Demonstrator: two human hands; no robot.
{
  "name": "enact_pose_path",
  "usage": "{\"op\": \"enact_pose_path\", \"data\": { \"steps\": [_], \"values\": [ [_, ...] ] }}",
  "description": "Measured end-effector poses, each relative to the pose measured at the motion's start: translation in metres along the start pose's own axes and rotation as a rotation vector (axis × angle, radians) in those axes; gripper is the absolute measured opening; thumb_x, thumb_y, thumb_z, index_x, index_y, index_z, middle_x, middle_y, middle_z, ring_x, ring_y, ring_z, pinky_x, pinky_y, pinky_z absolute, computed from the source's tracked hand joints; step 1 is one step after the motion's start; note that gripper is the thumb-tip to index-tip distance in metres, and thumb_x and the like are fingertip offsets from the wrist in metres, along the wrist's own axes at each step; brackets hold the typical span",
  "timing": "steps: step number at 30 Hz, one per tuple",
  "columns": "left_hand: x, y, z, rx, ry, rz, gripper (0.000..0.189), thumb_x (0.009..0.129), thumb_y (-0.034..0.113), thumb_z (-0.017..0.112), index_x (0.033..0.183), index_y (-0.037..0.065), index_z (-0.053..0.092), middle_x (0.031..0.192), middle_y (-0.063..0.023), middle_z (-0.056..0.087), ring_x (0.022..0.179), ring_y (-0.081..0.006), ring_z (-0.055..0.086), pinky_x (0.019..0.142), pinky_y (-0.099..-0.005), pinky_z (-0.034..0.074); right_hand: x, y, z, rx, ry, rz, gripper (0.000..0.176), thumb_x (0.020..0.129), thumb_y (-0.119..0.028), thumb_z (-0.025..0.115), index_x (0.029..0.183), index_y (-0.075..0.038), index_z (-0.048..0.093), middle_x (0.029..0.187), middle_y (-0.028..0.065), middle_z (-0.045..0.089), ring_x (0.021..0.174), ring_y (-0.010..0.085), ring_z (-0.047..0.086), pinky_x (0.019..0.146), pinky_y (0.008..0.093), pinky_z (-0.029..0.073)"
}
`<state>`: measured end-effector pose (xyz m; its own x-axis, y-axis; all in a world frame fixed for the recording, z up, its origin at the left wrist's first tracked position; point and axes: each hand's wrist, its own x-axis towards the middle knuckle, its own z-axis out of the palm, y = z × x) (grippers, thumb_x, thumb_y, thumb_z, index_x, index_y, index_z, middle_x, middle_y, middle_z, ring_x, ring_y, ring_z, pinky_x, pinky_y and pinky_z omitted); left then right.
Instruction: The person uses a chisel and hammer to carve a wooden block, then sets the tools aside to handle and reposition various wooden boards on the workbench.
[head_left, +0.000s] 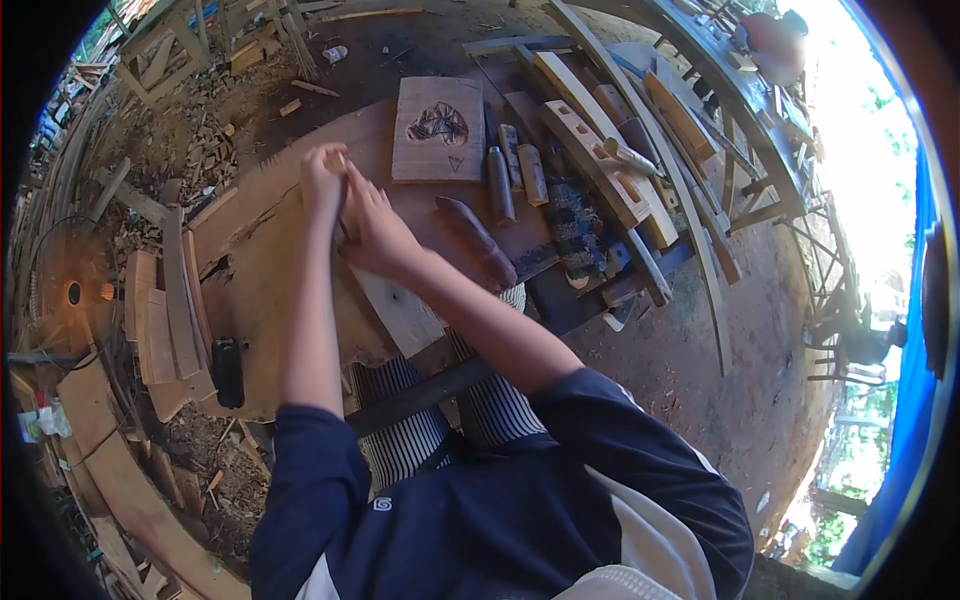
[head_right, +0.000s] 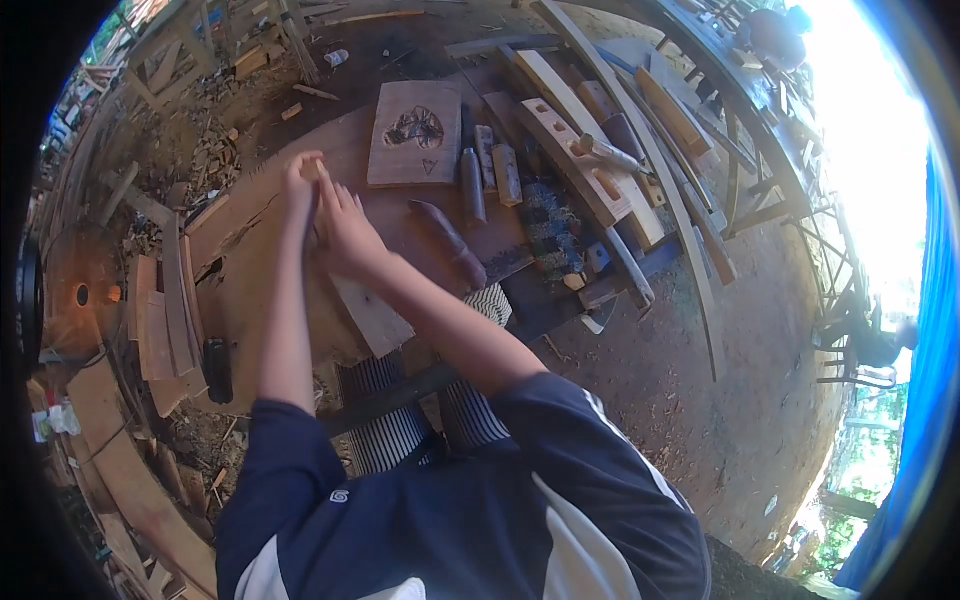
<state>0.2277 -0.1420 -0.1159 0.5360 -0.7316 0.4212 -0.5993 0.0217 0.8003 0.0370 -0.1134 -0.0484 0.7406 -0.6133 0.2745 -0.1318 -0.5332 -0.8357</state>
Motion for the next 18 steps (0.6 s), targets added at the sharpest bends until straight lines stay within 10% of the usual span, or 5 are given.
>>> {"op": "enact_pose_path", "data": {
  "steps": [4,10,18],
  "values": [
    [0.016,-0.026,0.001,-0.058,0.055,-0.166,0.030,0.068,0.000,0.066,0.097,0.008,0.067,0.114,-0.0168,0.058,0.104,-0.0356,0.056,0.093,-0.0415,0.045,0.019,0.003,0.004,-0.030,-0.043,0.026,0.104,0.065,-0.009,0.070,0.149,0.005,0.010,0.142,0.0296,0.034,0.132,0.0467,0.034,0.112,0.0448,0.031],
    [-0.168,0.119,-0.004,0.021,0.042,-0.192,0.031,0.077,-0.001,0.064,0.105,0.009,0.064,0.141,-0.0252,0.037,0.135,-0.0394,0.036,0.109,-0.0454,0.033,-0.144,-0.031,-0.017,0.035,-0.065,-0.013,0.097,0.067,-0.011,0.070,0.146,0.007,0.017,0.148,0.0317,0.026,0.140,0.0453,0.024,0.117,0.0529,0.020],
    [-0.262,0.200,-0.009,0.016,-0.005,-0.223,0.025,0.082,0.003,0.066,0.105,0.009,0.063,0.145,-0.0243,0.031,0.132,-0.0412,0.038,0.106,-0.0459,0.035,-0.252,-0.054,-0.030,0.019,-0.113,0.092,0.094,0.072,-0.015,0.072,0.145,0.007,0.016,0.145,0.0336,0.029,0.140,0.0467,0.025,0.117,0.0541,0.019]
  ]
}}
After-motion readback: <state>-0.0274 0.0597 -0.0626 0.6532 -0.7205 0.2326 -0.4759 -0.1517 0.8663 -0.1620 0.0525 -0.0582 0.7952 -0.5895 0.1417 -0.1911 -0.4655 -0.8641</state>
